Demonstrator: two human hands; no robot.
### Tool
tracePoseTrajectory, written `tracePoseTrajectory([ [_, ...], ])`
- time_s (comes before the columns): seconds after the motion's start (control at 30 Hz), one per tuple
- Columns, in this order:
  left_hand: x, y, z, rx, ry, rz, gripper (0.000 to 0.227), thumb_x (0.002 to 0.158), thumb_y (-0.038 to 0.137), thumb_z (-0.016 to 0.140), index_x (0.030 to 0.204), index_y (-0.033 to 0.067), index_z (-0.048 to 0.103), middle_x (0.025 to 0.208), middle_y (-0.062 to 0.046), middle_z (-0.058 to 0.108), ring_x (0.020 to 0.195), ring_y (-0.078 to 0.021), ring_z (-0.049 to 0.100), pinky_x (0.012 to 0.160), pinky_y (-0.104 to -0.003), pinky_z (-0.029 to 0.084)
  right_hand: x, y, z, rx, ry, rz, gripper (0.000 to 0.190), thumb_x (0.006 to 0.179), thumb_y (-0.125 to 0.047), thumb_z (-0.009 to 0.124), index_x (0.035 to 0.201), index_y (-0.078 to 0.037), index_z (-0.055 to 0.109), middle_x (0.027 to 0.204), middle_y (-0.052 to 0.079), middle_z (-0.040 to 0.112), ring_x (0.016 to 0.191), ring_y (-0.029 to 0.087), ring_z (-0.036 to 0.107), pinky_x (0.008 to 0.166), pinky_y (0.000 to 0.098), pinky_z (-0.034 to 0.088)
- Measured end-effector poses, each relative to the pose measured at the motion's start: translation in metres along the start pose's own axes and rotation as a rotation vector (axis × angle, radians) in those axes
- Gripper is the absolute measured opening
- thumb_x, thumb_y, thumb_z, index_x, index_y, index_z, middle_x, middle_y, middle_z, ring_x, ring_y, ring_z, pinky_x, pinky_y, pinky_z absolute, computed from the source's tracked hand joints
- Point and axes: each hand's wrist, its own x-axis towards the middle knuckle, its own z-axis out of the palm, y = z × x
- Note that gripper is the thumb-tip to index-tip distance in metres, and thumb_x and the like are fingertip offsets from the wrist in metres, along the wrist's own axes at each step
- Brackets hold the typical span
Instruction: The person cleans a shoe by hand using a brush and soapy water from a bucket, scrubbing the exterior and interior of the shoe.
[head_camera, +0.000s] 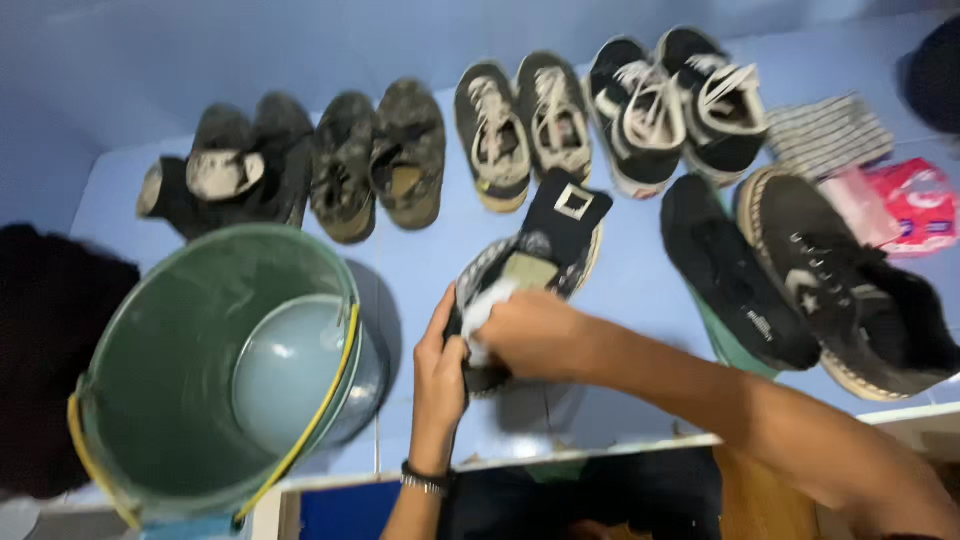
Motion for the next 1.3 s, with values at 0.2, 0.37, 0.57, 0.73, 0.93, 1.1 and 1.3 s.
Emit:
tracePoseTrajectory([
  [0.2, -0.011, 0.015, 0.0, 0.044, -0.013, 0.012, 0.08, 0.073, 0.007, 0.047, 0.153, 0.0044, 0.049, 0.149, -0.027, 0.055, 0.142, -0.0386, 0.047, 0.117, -0.048, 0.037, 0.0, -0.028, 0.005, -0.01, -0.031, 0.077, 0.026, 0.095, -0.043, 0.06, 0.099, -0.023, 0.077, 0.085, 0.014, 0.076, 0.087, 0.042, 0.076, 0.076, 0.0567, 0.06],
  [0.37, -0.005, 0.011, 0.001, 0.061, -0.005, 0.0, 0.079, 0.075, 0.005, 0.046, 0.154, 0.0014, 0.047, 0.148, -0.031, 0.055, 0.142, -0.0425, 0.046, 0.116, -0.051, 0.037, 0.004, -0.02, -0.004, 0.039, -0.107, 0.08, 0.024, 0.093, -0.037, 0.063, 0.103, -0.023, 0.08, 0.09, 0.016, 0.077, 0.09, 0.042, 0.076, 0.078, 0.0582, 0.06],
  [0.57, -0.008, 0.008, 0.001, 0.043, 0.019, -0.016, 0.08, 0.073, 0.005, 0.046, 0.153, -0.0001, 0.047, 0.149, -0.032, 0.054, 0.142, -0.0435, 0.045, 0.117, -0.051, 0.035, 0.004, -0.032, 0.016, 0.02, -0.176, 0.033, 0.019, 0.097, -0.02, 0.064, 0.095, -0.01, 0.079, 0.09, 0.018, 0.077, 0.094, 0.044, 0.075, 0.086, 0.0678, 0.054],
  [0.73, -0.003, 0.017, 0.003, 0.057, 0.02, 0.002, 0.082, 0.072, 0.004, 0.045, 0.154, 0.0, 0.046, 0.149, -0.032, 0.053, 0.143, -0.0427, 0.045, 0.117, -0.051, 0.035, -0.004, -0.04, -0.006, 0.026, -0.067, 0.021, 0.017, 0.093, -0.026, 0.068, 0.098, -0.017, 0.08, 0.088, 0.015, 0.077, 0.093, 0.04, 0.075, 0.079, 0.058, 0.06],
  [0.93, -0.006, 0.006, 0.003, 0.031, 0.019, -0.02, 0.085, 0.071, 0.004, 0.046, 0.156, 0.003, 0.043, 0.15, -0.03, 0.052, 0.143, -0.0413, 0.044, 0.118, -0.05, 0.034, -0.016, -0.04, -0.014, 0.118, -0.042, 0.006, 0.018, 0.094, -0.029, 0.066, 0.102, -0.02, 0.08, 0.086, 0.016, 0.076, 0.096, 0.04, 0.074, 0.083, 0.0547, 0.061],
  [1.1, -0.008, 0.0, 0.002, -0.006, 0.036, -0.048, 0.086, 0.071, 0.005, 0.048, 0.157, 0.0043, 0.043, 0.15, -0.028, 0.053, 0.143, -0.0386, 0.045, 0.117, -0.051, 0.035, -0.001, -0.023, -0.002, 0.27, -0.024, 0.19, 0.027, 0.093, -0.029, 0.065, 0.092, -0.007, 0.08, 0.084, 0.022, 0.076, 0.093, 0.043, 0.075, 0.085, 0.0573, 0.06],
  [1.3, -0.011, -0.004, 0.013, 0.005, 0.104, -0.021, 0.076, 0.08, 0.013, 0.045, 0.156, 0.0077, 0.041, 0.159, -0.008, 0.049, 0.146, -0.0165, 0.043, 0.12, -0.03, 0.029, -0.007, -0.01, 0.02, 0.374, 0.005, -0.063, 0.031, 0.097, -0.037, 0.051, 0.114, -0.022, 0.071, 0.09, 0.012, 0.076, 0.082, 0.036, 0.071, 0.074, 0.0494, 0.053],
])
